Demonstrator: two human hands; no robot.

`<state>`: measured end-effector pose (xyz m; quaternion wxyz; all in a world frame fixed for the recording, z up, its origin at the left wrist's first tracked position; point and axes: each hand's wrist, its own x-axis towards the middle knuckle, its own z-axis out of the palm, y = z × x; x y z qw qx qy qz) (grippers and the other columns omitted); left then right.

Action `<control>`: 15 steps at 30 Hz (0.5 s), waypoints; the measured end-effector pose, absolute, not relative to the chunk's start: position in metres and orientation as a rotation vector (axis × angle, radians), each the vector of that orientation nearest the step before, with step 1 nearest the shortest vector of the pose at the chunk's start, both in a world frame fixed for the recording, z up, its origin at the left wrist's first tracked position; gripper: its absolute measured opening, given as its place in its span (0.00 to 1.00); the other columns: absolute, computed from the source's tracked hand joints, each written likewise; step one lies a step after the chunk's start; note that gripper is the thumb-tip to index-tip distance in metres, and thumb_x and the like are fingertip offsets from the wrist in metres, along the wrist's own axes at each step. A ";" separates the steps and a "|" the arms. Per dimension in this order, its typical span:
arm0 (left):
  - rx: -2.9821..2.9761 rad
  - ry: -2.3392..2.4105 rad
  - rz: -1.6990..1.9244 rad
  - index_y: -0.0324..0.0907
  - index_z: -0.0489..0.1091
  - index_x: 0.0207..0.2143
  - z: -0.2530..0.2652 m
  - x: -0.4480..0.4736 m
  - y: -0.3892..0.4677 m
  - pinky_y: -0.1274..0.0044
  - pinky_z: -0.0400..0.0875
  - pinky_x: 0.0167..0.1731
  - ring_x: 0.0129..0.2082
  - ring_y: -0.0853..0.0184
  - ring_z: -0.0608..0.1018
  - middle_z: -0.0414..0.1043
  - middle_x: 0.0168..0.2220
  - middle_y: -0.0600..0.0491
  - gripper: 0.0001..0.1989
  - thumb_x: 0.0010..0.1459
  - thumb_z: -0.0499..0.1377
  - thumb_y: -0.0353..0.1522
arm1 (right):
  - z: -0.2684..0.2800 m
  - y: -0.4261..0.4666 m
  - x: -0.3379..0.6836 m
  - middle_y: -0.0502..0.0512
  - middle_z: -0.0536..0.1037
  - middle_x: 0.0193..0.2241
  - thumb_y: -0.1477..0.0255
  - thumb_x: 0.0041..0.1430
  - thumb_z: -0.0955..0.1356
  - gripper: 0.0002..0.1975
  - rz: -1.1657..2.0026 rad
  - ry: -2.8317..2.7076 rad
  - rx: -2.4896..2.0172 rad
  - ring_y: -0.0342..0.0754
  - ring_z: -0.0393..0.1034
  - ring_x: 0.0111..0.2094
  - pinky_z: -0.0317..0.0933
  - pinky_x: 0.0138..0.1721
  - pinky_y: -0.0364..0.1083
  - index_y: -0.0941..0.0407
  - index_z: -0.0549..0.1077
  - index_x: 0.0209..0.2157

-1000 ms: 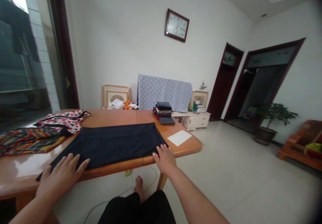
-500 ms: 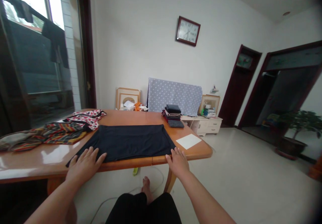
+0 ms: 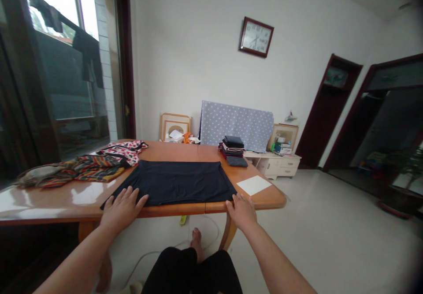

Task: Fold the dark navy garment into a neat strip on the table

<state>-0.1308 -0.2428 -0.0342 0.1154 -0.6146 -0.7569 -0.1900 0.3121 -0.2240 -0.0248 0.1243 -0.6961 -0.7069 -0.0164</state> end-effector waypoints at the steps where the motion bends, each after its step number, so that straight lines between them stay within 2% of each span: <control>1: -1.818 -2.221 -0.536 0.51 0.70 0.55 -0.034 -0.130 -0.243 0.57 0.54 0.60 0.65 0.53 0.61 0.65 0.62 0.48 0.24 0.62 0.47 0.47 | -0.024 -0.222 0.311 0.66 0.63 0.63 0.56 0.67 0.54 0.33 -0.062 -2.064 -2.007 0.58 0.51 0.66 0.32 0.67 0.58 0.63 0.64 0.63; 5: -1.824 -2.253 -0.474 0.50 0.67 0.58 -0.034 -0.125 -0.247 0.56 0.50 0.61 0.67 0.53 0.58 0.62 0.64 0.47 0.27 0.64 0.45 0.49 | -0.022 -0.209 0.303 0.66 0.60 0.65 0.56 0.68 0.53 0.34 -0.111 -2.117 -1.868 0.57 0.49 0.67 0.37 0.67 0.56 0.65 0.61 0.65; 10: -1.778 -2.266 -0.459 0.43 0.62 0.63 -0.041 -0.127 -0.247 0.57 0.47 0.63 0.68 0.53 0.55 0.55 0.67 0.43 0.34 0.64 0.42 0.53 | -0.043 -0.190 0.297 0.67 0.55 0.67 0.53 0.67 0.52 0.37 -0.103 -2.227 -1.740 0.58 0.45 0.69 0.43 0.66 0.56 0.65 0.59 0.65; 15: -1.790 -2.288 -0.496 0.43 0.62 0.63 -0.045 -0.129 -0.249 0.57 0.46 0.64 0.69 0.53 0.53 0.55 0.68 0.43 0.36 0.64 0.40 0.54 | -0.073 -0.183 0.309 0.67 0.60 0.65 0.50 0.65 0.53 0.38 -0.077 -2.286 -1.776 0.60 0.47 0.68 0.44 0.65 0.58 0.64 0.62 0.64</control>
